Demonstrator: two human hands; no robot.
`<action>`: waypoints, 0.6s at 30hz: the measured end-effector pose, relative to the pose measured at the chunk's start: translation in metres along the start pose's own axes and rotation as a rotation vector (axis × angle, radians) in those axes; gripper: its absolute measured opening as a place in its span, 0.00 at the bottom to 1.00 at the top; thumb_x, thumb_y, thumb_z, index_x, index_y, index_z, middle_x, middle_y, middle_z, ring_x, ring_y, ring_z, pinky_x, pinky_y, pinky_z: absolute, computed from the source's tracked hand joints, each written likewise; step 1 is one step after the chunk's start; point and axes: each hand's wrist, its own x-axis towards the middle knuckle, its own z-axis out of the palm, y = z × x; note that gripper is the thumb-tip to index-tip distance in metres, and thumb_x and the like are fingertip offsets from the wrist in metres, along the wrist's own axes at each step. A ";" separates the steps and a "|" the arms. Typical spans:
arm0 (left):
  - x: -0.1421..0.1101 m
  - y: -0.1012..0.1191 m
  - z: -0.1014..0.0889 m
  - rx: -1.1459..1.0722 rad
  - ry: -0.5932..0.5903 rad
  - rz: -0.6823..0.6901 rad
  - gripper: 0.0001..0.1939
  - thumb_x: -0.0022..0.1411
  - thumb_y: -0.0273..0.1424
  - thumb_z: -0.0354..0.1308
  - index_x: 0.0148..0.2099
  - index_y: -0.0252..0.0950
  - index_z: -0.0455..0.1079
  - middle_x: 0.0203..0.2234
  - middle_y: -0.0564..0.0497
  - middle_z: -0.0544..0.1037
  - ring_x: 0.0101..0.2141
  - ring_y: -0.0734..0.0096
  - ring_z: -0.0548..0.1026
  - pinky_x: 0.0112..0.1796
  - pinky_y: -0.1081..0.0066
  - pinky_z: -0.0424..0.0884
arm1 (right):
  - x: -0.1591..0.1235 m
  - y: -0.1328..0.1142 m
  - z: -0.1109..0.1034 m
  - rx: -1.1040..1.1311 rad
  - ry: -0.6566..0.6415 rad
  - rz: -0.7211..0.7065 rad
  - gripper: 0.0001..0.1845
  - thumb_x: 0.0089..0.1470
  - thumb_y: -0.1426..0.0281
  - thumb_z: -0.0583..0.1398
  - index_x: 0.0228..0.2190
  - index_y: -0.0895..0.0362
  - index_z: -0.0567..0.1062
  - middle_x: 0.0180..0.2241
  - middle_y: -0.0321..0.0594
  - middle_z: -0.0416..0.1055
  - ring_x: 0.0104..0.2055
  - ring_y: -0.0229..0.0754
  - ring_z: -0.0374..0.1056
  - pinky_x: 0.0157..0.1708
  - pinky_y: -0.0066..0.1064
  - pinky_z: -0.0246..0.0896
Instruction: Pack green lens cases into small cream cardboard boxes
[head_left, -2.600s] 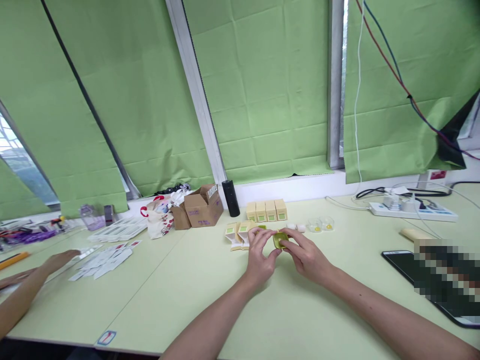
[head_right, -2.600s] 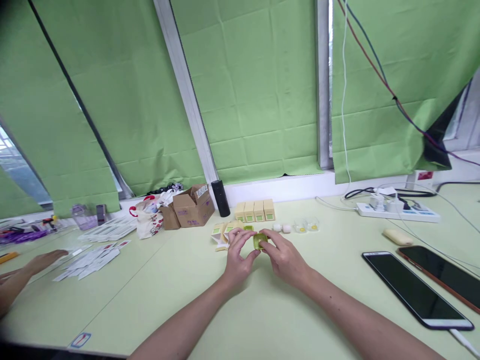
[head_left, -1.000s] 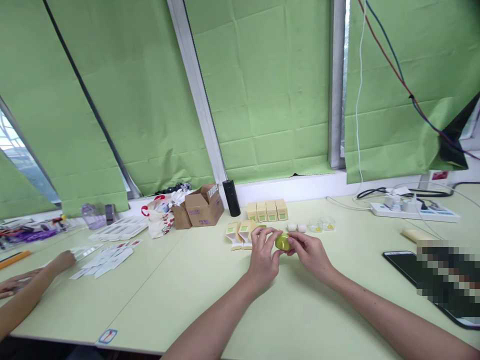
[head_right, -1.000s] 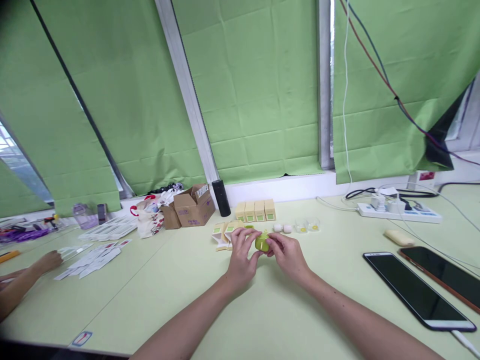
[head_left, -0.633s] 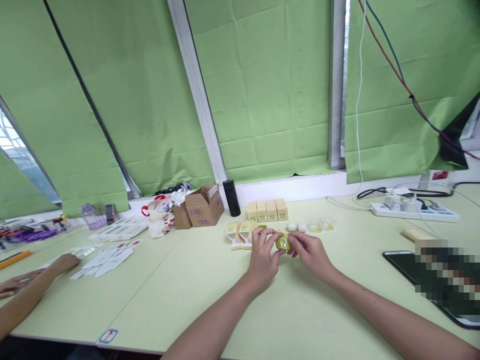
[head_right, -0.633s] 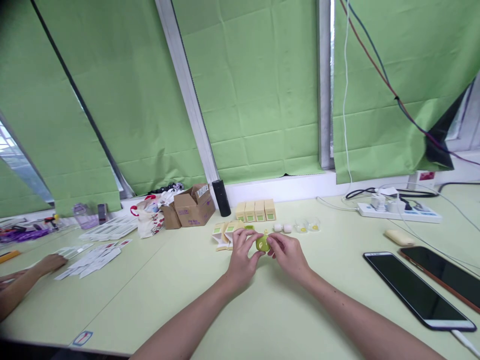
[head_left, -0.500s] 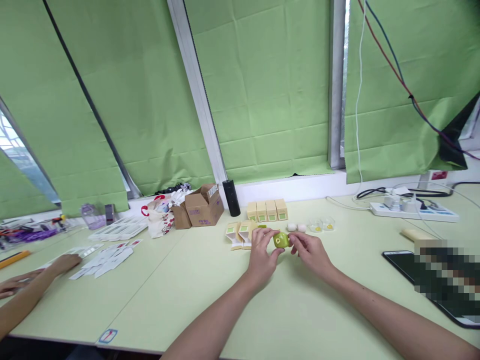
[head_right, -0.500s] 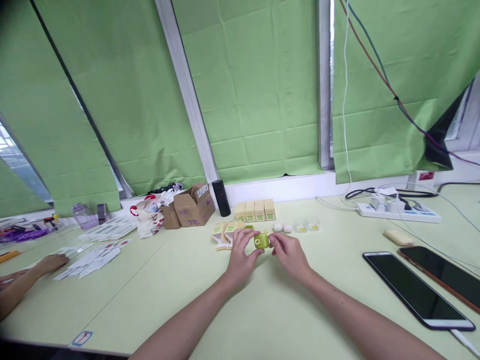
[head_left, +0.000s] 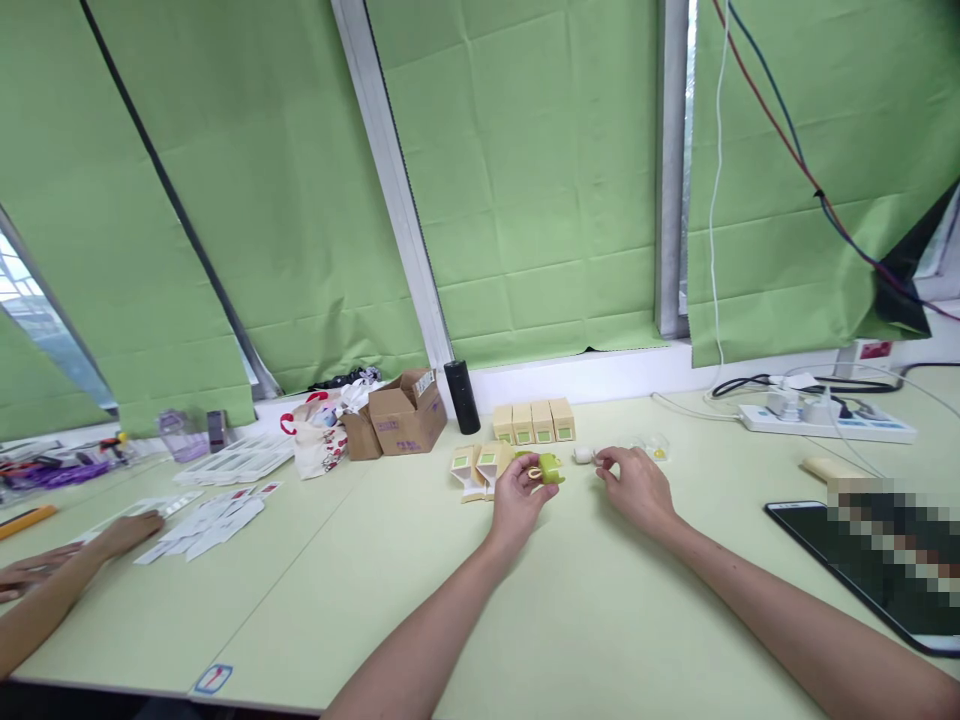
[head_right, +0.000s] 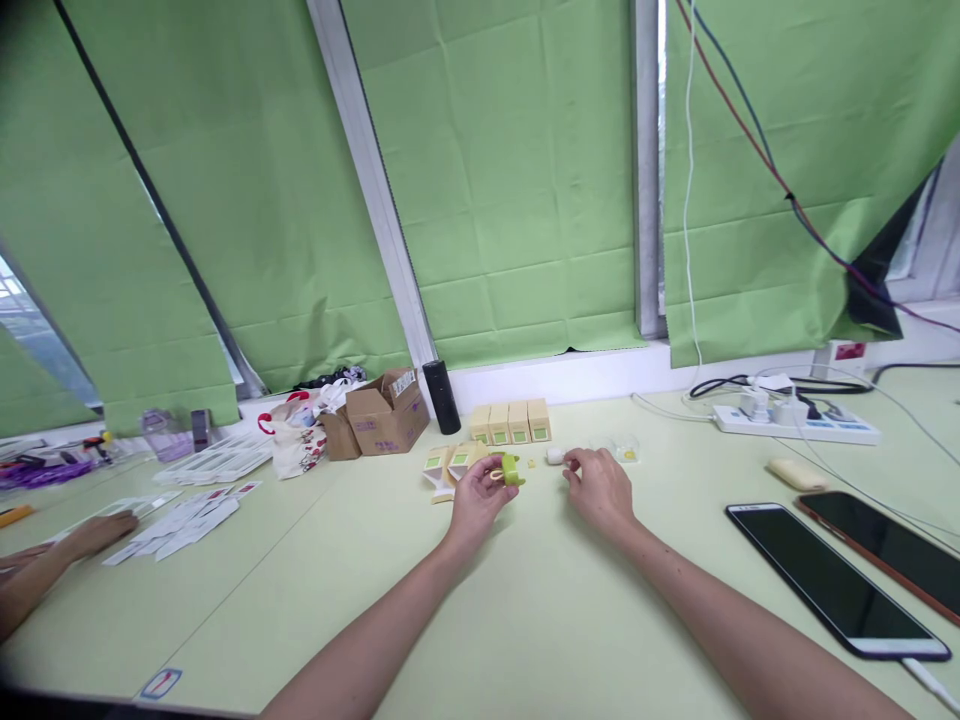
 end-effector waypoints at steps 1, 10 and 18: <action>0.000 0.001 0.000 -0.012 -0.004 -0.010 0.29 0.43 0.25 0.77 0.48 0.36 0.73 0.43 0.46 0.81 0.42 0.64 0.81 0.49 0.60 0.77 | 0.004 0.003 0.000 -0.033 0.005 -0.010 0.12 0.61 0.71 0.59 0.43 0.51 0.81 0.40 0.42 0.81 0.47 0.52 0.70 0.37 0.37 0.58; 0.001 -0.001 -0.005 -0.026 -0.030 -0.004 0.29 0.40 0.20 0.76 0.47 0.35 0.72 0.44 0.46 0.80 0.42 0.63 0.82 0.46 0.63 0.77 | 0.026 0.025 0.004 -0.348 0.001 -0.199 0.16 0.59 0.75 0.60 0.49 0.57 0.80 0.52 0.52 0.76 0.55 0.57 0.61 0.49 0.44 0.53; -0.001 0.000 -0.006 0.008 -0.016 0.006 0.29 0.42 0.20 0.75 0.47 0.35 0.72 0.43 0.45 0.82 0.44 0.62 0.82 0.48 0.62 0.76 | 0.033 0.016 0.009 -0.434 -0.039 -0.301 0.14 0.60 0.77 0.58 0.42 0.58 0.82 0.52 0.55 0.74 0.55 0.58 0.59 0.51 0.45 0.51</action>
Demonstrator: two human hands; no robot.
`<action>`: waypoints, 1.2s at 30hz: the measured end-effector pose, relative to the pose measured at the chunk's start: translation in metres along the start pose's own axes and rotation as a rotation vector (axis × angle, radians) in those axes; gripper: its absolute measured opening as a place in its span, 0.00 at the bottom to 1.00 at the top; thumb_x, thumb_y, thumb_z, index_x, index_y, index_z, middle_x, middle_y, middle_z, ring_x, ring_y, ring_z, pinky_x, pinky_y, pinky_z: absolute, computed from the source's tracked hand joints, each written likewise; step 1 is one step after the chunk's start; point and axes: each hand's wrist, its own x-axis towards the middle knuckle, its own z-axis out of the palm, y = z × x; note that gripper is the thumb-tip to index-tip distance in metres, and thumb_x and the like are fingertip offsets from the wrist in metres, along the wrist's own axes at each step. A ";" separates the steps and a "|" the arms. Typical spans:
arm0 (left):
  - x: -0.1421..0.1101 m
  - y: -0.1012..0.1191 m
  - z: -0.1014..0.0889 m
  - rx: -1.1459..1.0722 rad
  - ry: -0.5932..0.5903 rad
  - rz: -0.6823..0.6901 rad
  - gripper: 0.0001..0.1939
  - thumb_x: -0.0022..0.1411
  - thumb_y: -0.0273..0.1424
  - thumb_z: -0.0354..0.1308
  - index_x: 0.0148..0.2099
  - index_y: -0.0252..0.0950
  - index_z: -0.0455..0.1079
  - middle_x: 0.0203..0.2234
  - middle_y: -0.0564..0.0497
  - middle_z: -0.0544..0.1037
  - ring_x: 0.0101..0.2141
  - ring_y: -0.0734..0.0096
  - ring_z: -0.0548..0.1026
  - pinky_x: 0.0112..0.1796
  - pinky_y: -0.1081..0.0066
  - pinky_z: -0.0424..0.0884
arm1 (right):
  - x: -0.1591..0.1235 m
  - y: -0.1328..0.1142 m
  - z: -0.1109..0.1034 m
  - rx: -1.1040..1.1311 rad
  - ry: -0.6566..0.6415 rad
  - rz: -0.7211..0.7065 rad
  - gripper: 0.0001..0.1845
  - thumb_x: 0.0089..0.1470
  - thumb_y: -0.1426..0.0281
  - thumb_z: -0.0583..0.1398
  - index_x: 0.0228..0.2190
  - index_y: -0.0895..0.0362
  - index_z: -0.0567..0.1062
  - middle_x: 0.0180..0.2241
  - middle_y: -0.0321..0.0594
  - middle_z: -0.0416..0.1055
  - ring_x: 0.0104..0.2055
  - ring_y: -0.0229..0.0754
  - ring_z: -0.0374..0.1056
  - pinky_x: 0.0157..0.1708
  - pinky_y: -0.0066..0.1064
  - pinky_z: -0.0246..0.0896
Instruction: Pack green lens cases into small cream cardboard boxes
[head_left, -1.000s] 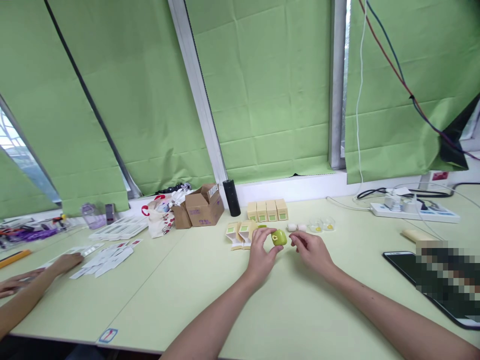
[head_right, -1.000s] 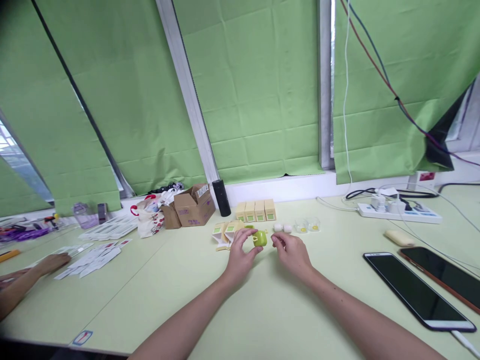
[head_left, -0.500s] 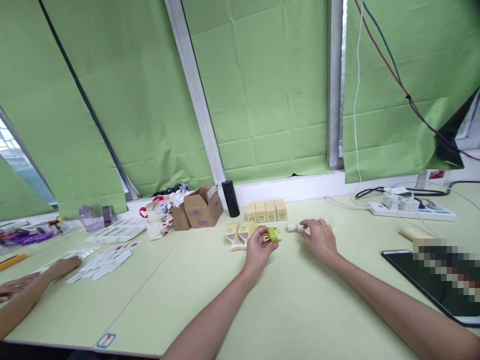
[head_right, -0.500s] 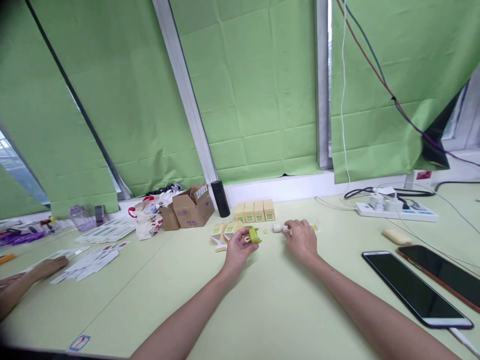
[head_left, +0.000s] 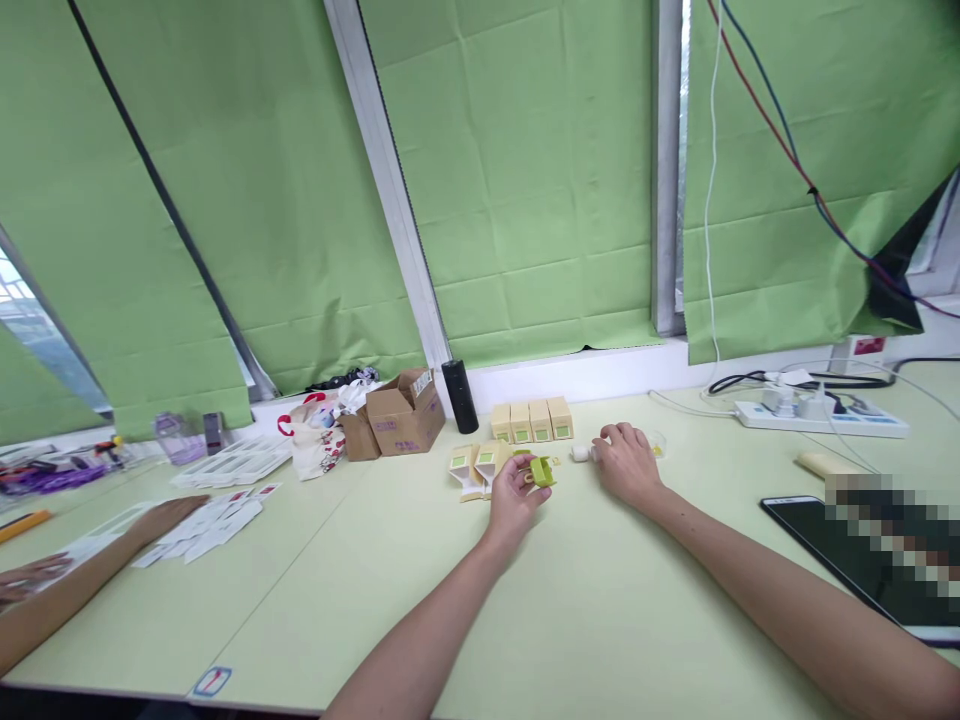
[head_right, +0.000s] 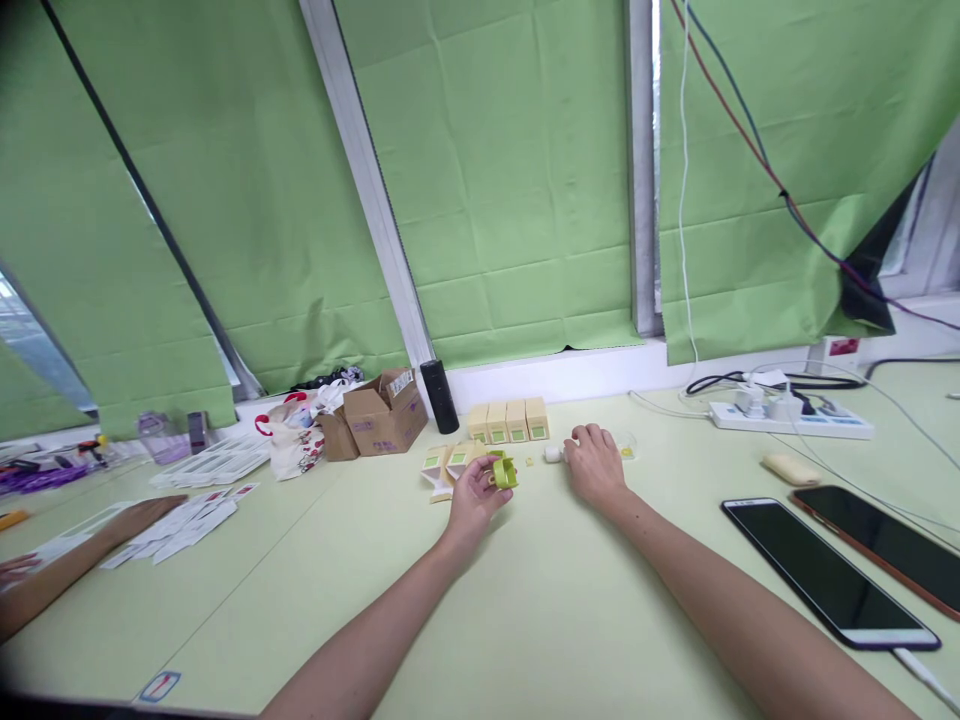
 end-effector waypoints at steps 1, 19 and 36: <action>0.000 0.000 0.000 0.011 0.002 0.008 0.29 0.42 0.20 0.74 0.48 0.36 0.72 0.43 0.45 0.82 0.44 0.63 0.81 0.49 0.61 0.76 | 0.000 -0.001 0.000 -0.003 -0.003 -0.002 0.14 0.59 0.77 0.58 0.41 0.58 0.83 0.51 0.55 0.74 0.55 0.58 0.59 0.51 0.45 0.51; 0.001 -0.004 -0.001 0.161 0.066 0.160 0.26 0.47 0.19 0.70 0.50 0.36 0.75 0.47 0.44 0.82 0.48 0.61 0.80 0.54 0.59 0.73 | -0.009 -0.037 -0.026 1.045 0.054 0.479 0.21 0.56 0.54 0.63 0.41 0.57 0.83 0.41 0.48 0.80 0.41 0.53 0.72 0.39 0.42 0.67; -0.002 -0.001 0.000 0.207 0.045 0.185 0.25 0.50 0.20 0.68 0.52 0.36 0.74 0.49 0.44 0.82 0.50 0.60 0.79 0.53 0.60 0.71 | -0.032 -0.059 -0.057 1.966 -0.113 0.584 0.27 0.41 0.56 0.76 0.39 0.51 0.75 0.42 0.44 0.82 0.42 0.50 0.77 0.35 0.36 0.69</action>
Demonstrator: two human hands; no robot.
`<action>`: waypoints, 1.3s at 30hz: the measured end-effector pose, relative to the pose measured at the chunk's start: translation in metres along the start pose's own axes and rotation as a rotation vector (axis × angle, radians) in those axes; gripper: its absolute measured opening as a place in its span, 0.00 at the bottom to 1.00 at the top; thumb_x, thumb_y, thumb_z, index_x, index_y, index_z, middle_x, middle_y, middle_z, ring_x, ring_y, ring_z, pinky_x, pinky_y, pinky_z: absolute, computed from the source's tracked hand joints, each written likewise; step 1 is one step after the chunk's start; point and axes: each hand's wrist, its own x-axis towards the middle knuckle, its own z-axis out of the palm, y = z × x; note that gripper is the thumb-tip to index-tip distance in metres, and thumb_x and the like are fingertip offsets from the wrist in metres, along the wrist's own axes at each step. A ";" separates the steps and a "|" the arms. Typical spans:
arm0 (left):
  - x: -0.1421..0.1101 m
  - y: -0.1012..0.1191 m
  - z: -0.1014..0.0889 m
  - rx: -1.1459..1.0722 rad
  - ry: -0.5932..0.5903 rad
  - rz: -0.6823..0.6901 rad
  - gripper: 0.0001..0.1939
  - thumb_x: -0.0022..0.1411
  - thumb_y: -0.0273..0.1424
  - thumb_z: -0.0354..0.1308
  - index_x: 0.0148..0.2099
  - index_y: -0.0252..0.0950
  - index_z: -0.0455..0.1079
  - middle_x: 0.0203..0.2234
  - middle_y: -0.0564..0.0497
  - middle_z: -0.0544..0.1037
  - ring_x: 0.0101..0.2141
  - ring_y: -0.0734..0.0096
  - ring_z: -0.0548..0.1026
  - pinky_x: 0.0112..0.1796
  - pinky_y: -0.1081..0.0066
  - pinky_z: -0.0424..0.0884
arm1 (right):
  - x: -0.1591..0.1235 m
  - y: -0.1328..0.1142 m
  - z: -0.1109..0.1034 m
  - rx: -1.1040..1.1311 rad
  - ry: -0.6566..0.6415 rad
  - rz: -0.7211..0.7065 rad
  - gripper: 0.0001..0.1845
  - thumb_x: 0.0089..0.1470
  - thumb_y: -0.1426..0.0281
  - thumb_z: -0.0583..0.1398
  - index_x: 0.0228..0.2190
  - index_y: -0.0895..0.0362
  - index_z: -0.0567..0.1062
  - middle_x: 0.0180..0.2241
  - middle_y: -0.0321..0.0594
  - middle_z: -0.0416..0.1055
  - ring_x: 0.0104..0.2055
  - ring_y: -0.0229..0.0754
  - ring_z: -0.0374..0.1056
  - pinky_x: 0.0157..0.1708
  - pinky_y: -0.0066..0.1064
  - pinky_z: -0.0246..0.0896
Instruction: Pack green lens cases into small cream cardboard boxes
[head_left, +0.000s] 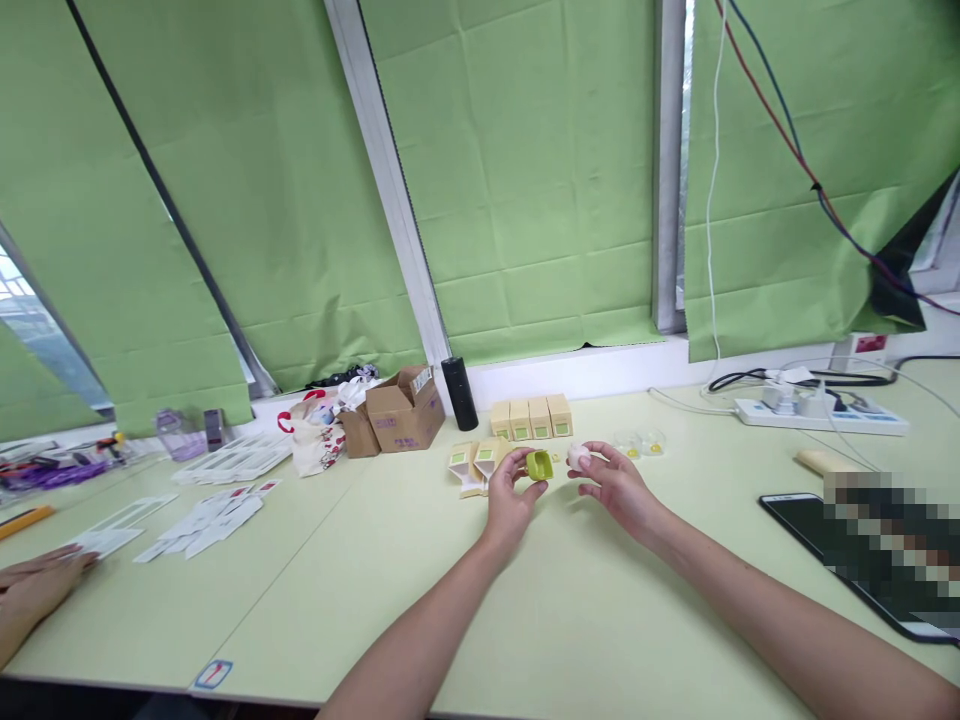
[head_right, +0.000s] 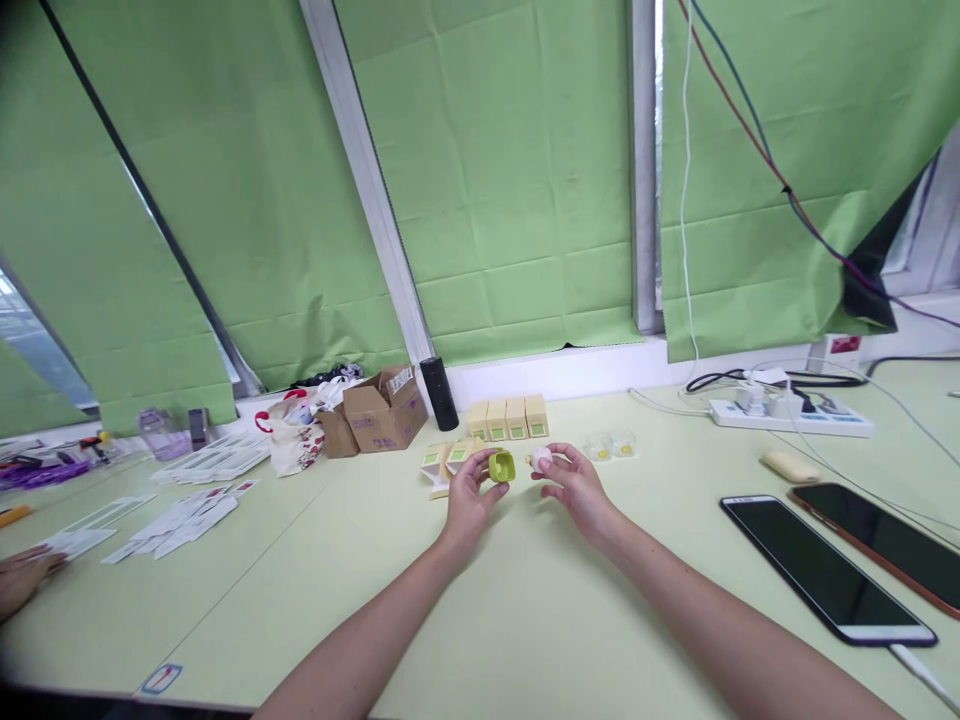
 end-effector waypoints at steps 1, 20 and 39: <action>0.000 0.001 0.000 0.000 -0.002 -0.002 0.25 0.50 0.20 0.68 0.51 0.36 0.74 0.49 0.43 0.82 0.50 0.59 0.79 0.54 0.60 0.71 | -0.001 -0.001 0.002 0.008 -0.007 -0.005 0.28 0.40 0.56 0.77 0.39 0.51 0.75 0.41 0.43 0.81 0.41 0.49 0.77 0.35 0.36 0.69; -0.003 0.002 0.000 0.102 -0.003 -0.013 0.25 0.52 0.20 0.67 0.53 0.38 0.74 0.51 0.44 0.81 0.51 0.58 0.78 0.55 0.58 0.68 | -0.003 0.002 0.005 -0.061 0.000 0.105 0.23 0.35 0.66 0.78 0.36 0.56 0.83 0.43 0.44 0.79 0.28 0.35 0.66 0.23 0.28 0.62; -0.012 0.015 0.002 0.281 -0.038 0.098 0.25 0.52 0.20 0.66 0.52 0.43 0.78 0.48 0.47 0.77 0.50 0.58 0.75 0.54 0.58 0.69 | 0.002 0.005 0.000 -0.285 -0.034 -0.100 0.30 0.39 0.52 0.76 0.39 0.58 0.82 0.36 0.46 0.79 0.29 0.39 0.66 0.21 0.29 0.57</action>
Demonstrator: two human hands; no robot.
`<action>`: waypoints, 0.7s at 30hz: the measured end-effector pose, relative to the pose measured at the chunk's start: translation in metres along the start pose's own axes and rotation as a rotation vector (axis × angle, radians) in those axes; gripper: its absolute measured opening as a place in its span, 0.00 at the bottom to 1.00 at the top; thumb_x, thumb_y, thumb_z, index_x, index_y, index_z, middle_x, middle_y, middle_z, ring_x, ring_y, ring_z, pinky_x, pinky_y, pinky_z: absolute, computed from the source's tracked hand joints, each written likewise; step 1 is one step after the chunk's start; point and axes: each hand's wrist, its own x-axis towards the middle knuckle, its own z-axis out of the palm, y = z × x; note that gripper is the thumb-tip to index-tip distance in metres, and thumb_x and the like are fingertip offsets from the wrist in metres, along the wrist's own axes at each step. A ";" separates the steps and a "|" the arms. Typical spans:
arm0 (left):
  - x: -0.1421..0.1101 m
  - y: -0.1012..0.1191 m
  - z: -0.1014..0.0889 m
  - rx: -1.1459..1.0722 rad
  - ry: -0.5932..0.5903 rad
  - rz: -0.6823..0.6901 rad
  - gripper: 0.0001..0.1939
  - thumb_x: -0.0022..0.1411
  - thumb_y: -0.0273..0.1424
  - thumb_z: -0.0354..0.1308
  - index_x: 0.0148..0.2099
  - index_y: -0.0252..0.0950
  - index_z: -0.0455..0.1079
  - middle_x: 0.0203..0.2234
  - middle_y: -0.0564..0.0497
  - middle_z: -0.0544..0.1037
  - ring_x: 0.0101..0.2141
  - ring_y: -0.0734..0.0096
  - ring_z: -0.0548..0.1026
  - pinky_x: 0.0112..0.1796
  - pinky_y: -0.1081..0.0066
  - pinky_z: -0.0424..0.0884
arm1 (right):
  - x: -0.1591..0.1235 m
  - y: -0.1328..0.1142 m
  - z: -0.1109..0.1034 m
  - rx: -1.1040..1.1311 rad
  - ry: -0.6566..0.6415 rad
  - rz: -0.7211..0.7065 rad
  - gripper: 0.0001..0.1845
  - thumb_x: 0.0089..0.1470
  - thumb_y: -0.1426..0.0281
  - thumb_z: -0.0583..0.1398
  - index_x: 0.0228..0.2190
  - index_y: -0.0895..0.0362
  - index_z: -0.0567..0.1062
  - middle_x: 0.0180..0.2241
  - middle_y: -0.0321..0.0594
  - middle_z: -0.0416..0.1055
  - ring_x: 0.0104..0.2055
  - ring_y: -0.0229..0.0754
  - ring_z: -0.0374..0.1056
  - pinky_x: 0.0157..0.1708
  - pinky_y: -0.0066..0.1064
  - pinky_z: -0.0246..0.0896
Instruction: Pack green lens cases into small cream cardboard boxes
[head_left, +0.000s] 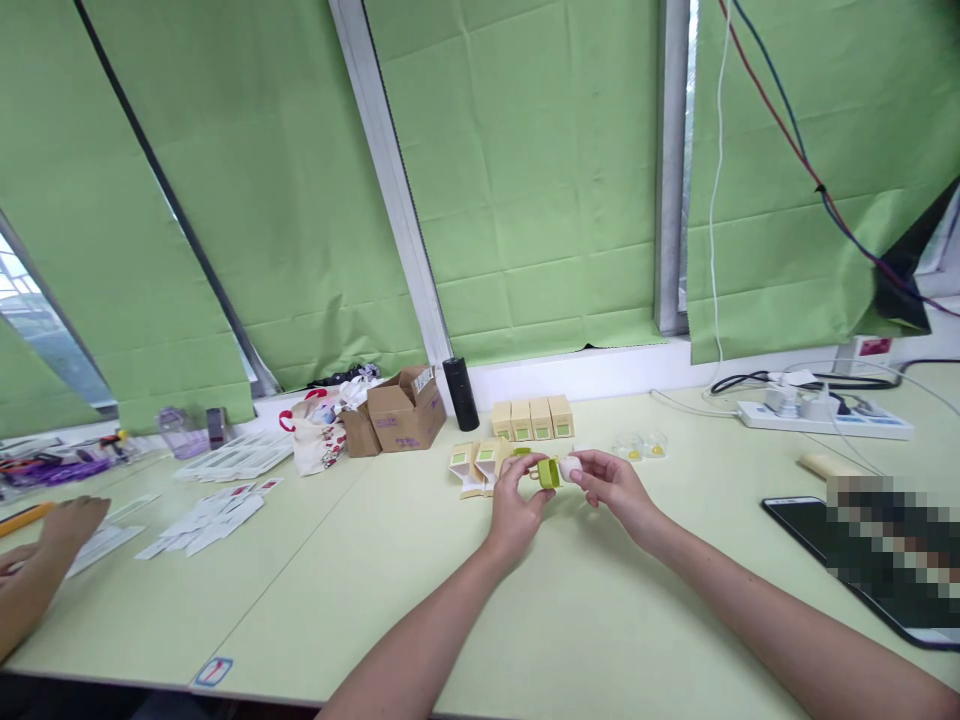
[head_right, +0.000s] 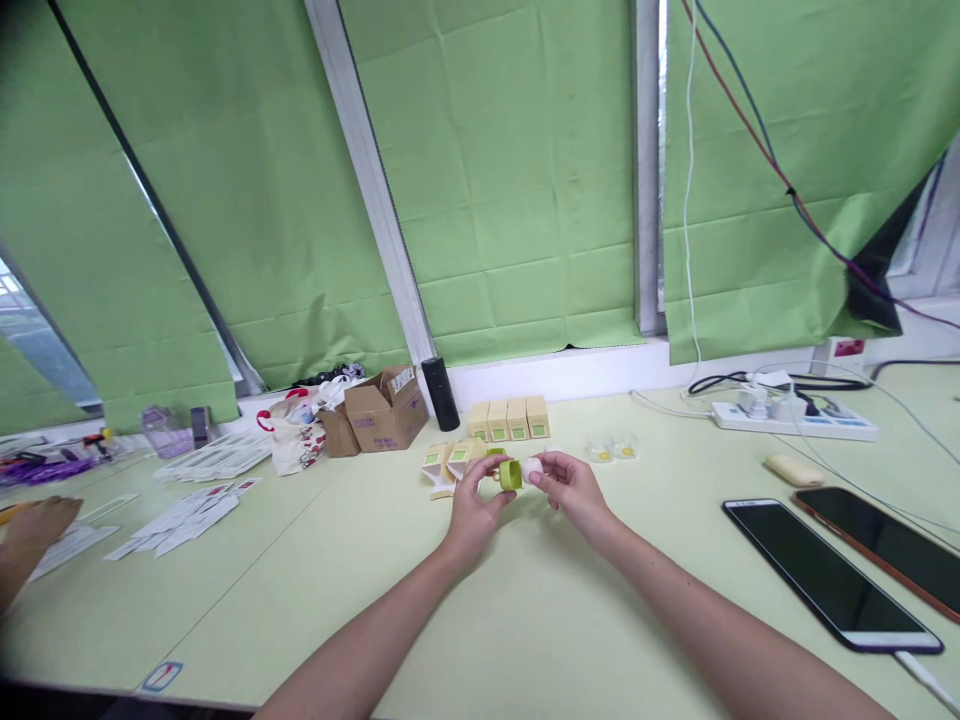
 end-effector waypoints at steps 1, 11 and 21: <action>-0.001 0.002 0.000 0.006 -0.006 0.004 0.24 0.52 0.20 0.66 0.51 0.43 0.79 0.48 0.47 0.77 0.50 0.58 0.74 0.54 0.58 0.69 | 0.000 0.000 0.000 -0.019 -0.006 -0.008 0.30 0.40 0.51 0.75 0.39 0.58 0.82 0.36 0.45 0.79 0.29 0.40 0.66 0.21 0.29 0.57; -0.001 0.003 0.001 0.041 0.001 0.058 0.24 0.51 0.20 0.67 0.50 0.44 0.79 0.47 0.48 0.76 0.51 0.57 0.74 0.56 0.56 0.68 | 0.000 0.000 0.000 -0.132 -0.015 -0.086 0.30 0.42 0.47 0.73 0.36 0.59 0.82 0.33 0.46 0.78 0.32 0.43 0.68 0.22 0.29 0.57; -0.002 0.004 0.001 0.078 -0.028 0.113 0.24 0.53 0.21 0.69 0.51 0.45 0.80 0.45 0.48 0.77 0.50 0.56 0.73 0.55 0.54 0.70 | -0.006 -0.007 0.003 -0.162 -0.036 -0.103 0.26 0.45 0.47 0.72 0.34 0.57 0.84 0.31 0.44 0.78 0.30 0.43 0.67 0.25 0.31 0.57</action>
